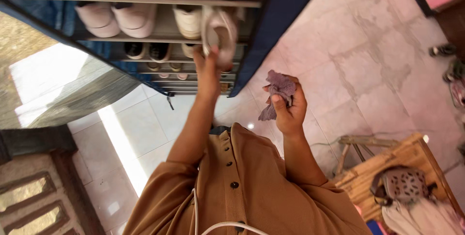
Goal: The person cleans a pair of shoes by hand using a cloth. The person wipes the exterior surfaces and soles of a white sneaker and then a black sneaker, removing them from and returning them to a shoe rack.
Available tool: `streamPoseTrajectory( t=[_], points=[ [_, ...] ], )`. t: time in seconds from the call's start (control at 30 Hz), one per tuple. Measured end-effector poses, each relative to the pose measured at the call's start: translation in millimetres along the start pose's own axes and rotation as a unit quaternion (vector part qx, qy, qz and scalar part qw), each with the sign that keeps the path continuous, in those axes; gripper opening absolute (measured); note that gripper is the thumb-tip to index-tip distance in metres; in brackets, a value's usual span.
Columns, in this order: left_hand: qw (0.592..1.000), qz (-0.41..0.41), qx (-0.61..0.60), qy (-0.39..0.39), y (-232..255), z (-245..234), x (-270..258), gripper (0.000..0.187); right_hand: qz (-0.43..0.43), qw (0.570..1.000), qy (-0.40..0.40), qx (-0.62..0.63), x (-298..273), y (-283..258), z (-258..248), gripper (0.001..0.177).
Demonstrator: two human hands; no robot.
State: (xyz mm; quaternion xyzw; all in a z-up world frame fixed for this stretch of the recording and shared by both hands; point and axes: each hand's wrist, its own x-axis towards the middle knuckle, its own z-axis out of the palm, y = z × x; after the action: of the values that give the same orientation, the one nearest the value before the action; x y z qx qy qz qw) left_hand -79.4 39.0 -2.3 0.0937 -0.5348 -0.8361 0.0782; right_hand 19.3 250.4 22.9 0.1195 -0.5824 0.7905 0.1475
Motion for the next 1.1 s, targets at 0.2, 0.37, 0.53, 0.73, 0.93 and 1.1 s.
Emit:
streamPoseTrajectory(
  t=[0.2,0.37,0.53,0.73,0.93,1.1],
  points=[
    [0.998,-0.023,0.002,0.051,-30,39,90,0.103,0.032,0.996,0.074,-0.038,-59,-20,-50,0.040],
    [0.992,-0.100,0.025,0.072,-36,40,115,0.111,0.028,0.984,0.171,-0.043,-97,-35,-75,0.040],
    [0.992,-0.077,-0.019,-0.101,-24,20,106,0.092,0.018,0.956,0.286,-0.065,-114,-30,-59,0.042],
    [0.943,0.133,0.262,-0.154,-16,0,39,0.084,0.074,0.935,0.341,-0.063,-104,-17,12,0.038],
    [0.928,0.141,0.211,-0.274,-28,-72,-11,0.048,0.072,0.930,0.334,-0.135,-108,9,93,0.025],
    [0.880,-0.078,0.180,-0.433,-49,-108,-62,0.035,0.151,0.887,0.364,-0.242,-149,-1,123,0.020]
  ],
)
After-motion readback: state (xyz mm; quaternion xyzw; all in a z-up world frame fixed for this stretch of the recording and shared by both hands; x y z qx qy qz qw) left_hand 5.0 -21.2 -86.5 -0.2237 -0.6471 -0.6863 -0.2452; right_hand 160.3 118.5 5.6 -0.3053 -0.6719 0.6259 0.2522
